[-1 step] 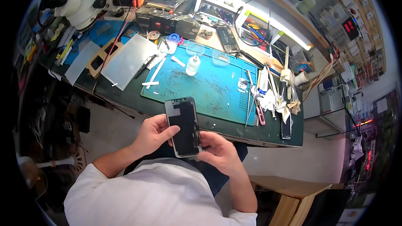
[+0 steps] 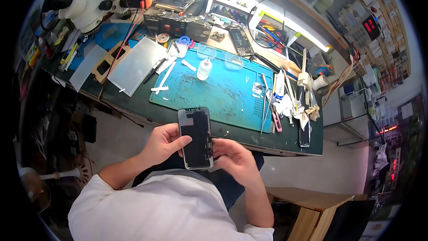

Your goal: The person uses tweezers to place small components and adhesive strips onto a disassembled smartphone frame on a workbench. They wipe the device with a cloth and then move to a box of parts, selecting a different smartphone frame to inspect and handle.

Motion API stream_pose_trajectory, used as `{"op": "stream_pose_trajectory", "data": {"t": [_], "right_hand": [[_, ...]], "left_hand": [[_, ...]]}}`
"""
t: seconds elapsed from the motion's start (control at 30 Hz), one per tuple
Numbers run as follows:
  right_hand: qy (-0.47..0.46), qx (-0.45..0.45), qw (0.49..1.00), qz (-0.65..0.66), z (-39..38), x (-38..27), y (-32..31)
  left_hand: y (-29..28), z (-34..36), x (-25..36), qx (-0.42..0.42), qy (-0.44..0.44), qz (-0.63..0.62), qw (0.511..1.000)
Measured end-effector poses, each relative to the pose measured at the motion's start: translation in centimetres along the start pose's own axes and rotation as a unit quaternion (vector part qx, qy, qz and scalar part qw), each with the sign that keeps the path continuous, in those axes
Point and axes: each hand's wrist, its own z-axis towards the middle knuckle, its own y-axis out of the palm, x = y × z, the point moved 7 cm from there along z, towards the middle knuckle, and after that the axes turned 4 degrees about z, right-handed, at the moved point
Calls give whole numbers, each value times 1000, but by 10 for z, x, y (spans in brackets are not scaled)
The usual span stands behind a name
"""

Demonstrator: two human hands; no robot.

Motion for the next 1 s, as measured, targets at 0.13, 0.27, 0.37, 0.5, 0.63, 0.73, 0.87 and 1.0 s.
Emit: {"op": "stream_pose_trajectory", "data": {"t": [0.13,0.27,0.37,0.5,0.63,0.73,0.87,1.0], "right_hand": [[16,81,996,-27,-18,19,-17],[14,118,992,-29,-27,47,-13],[-10,148,988,-34,-24,48,-8],[-107,269,955,-70,-2,4,-34],[-101,279,935,-194,63,-41,-93],[-39,256,943,-210,110,-29,-125],[-209,337,679,-617,97,-58,-89],[-248,286,766,-519,22,-45,-31]], "left_hand": [[27,-9,-28,-85,-64,46,993],[27,-29,-55,-84,-96,82,988],[16,-47,-72,-43,-99,-18,994],[-21,-62,-64,10,-120,132,984],[-48,-69,-74,57,-31,311,948],[-59,-88,-107,86,20,403,911],[-79,-131,-215,17,-140,509,849],[-103,-137,-263,34,-215,378,900]]}}
